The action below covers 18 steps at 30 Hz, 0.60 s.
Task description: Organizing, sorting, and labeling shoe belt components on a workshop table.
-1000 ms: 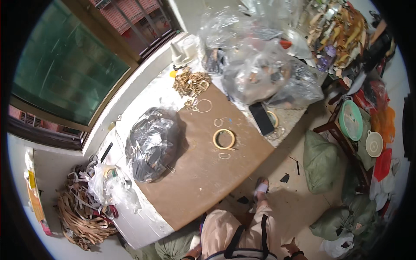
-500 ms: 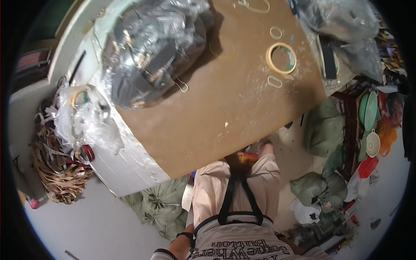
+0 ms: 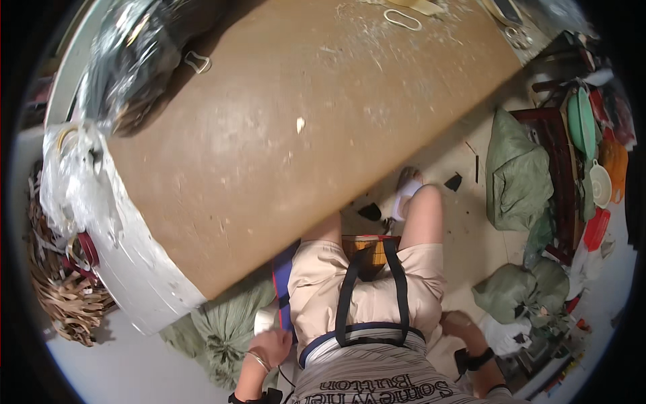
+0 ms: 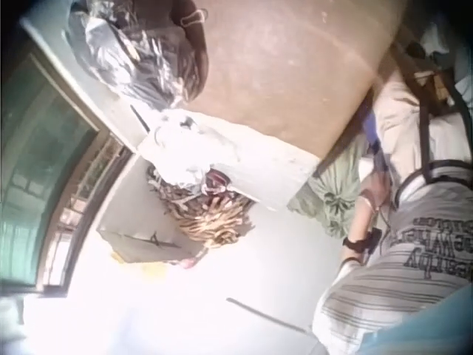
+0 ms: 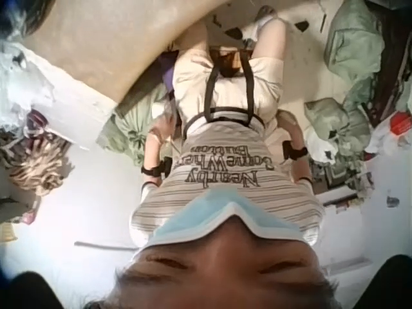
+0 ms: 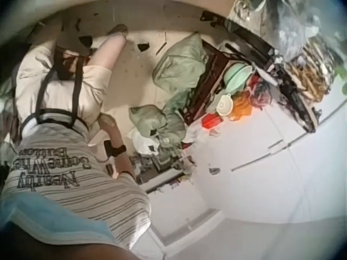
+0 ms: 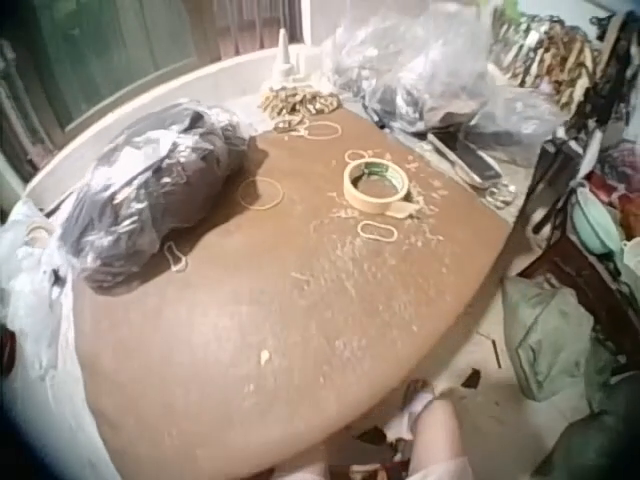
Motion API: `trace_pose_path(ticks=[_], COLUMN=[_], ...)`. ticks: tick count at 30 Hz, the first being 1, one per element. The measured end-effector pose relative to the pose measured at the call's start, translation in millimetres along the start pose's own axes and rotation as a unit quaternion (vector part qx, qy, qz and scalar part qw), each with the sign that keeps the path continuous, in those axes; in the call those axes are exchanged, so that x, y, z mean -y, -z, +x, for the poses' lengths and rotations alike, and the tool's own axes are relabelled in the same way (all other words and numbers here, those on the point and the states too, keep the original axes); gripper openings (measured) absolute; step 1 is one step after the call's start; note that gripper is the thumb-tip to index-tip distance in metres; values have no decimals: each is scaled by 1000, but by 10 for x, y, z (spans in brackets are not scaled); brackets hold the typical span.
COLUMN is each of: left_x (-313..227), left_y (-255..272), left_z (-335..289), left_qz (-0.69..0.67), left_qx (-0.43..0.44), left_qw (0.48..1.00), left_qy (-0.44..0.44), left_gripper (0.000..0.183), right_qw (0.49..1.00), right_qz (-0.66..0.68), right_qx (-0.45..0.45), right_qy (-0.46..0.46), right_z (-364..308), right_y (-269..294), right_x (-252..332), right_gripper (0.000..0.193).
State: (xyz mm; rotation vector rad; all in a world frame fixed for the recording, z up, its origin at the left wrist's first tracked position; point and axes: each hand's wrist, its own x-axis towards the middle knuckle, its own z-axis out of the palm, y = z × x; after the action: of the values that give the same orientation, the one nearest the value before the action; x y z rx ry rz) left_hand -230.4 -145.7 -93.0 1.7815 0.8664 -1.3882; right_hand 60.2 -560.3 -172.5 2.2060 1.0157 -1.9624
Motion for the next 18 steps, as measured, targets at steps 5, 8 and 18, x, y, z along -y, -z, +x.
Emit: trace_pose_path(ticks=[5, 8, 18], left_x=[-489, -120, -19], left_y=[-12, -375, -460], left_z=[368, 261, 578], left_qz=[31, 78, -41], left_qx=[-469, -505, -534], left_qw=[875, 854, 843], left_qy=[-118, -95, -49], left_gripper=[31, 48, 40], right_qw=[901, 859, 880], right_qz=[70, -122, 270], right_qx=[-409, -491, -378], right_qy=[-126, -79, -96], right_z=[-178, -440, 71], right_y=[282, -310, -1024], right_x=[208, -181, -1085], right_gripper=[42, 52, 96])
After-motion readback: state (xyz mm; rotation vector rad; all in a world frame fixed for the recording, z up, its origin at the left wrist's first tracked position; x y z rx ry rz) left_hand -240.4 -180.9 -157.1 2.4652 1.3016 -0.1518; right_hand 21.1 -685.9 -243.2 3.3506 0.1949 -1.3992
